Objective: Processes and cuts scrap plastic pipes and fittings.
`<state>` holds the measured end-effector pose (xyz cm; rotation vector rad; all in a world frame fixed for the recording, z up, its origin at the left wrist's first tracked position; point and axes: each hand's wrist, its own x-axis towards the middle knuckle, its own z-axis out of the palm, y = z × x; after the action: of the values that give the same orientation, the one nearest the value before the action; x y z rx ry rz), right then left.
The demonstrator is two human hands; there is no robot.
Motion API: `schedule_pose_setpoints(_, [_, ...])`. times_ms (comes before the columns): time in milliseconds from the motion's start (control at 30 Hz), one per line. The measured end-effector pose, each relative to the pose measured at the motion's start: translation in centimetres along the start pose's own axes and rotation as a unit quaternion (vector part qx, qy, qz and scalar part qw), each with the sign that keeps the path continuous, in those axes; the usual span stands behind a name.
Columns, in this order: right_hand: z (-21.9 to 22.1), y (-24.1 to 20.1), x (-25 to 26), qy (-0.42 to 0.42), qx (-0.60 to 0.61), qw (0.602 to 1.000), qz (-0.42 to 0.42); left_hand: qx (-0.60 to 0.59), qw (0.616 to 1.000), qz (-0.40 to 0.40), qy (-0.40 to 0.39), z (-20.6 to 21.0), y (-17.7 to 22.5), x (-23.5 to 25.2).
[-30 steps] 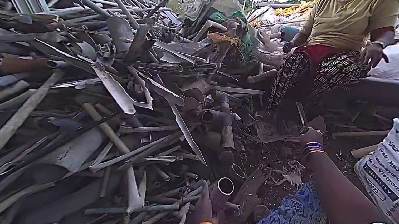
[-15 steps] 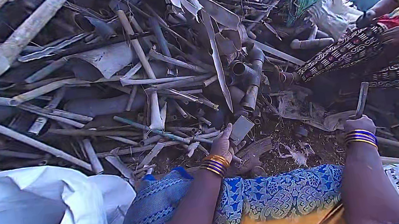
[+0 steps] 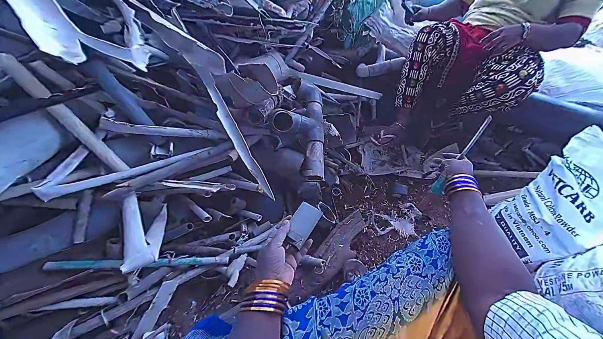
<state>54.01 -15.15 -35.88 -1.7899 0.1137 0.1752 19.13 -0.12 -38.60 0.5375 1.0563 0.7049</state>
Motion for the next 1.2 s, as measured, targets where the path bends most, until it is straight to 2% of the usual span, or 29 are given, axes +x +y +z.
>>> schedule_pose_setpoints(67, [-0.4,0.1,0.1,-0.014,0.100,0.994,0.030,0.012,1.000,0.005,0.006,0.0,-0.4,0.2])
schedule_pose_setpoints(167, [-0.8,0.1,0.2,-0.017,0.152,0.987,0.045,0.033,0.999,0.012,0.005,0.1,-0.7,0.4])
schedule_pose_setpoints(433, [-0.8,0.1,0.1,-0.010,0.060,0.998,0.030,0.048,0.999,0.003,-0.006,0.3,-1.0,0.4])
schedule_pose_setpoints(600, [-0.4,1.7,1.7,0.014,-0.156,0.988,0.016,0.061,0.998,-0.001,-0.002,0.5,-1.2,0.6])
schedule_pose_setpoints(700, [-0.3,2.2,1.9,-0.045,-0.225,0.973,0.008,0.069,0.998,-0.003,-0.001,0.6,-1.1,0.7])
schedule_pose_setpoints(833, [0.2,2.8,2.8,-0.092,-0.229,0.969,0.013,0.069,0.998,-0.007,-0.005,0.9,-1.2,0.9])
schedule_pose_setpoints(1067, [0.6,2.3,1.8,-0.055,-0.135,0.989,0.031,0.069,0.998,-0.007,-0.002,0.7,-1.0,1.1])
schedule_pose_setpoints(1200, [0.1,2.2,2.2,-0.030,-0.160,0.987,0.009,0.071,0.997,-0.013,-0.007,0.9,-0.8,0.8])
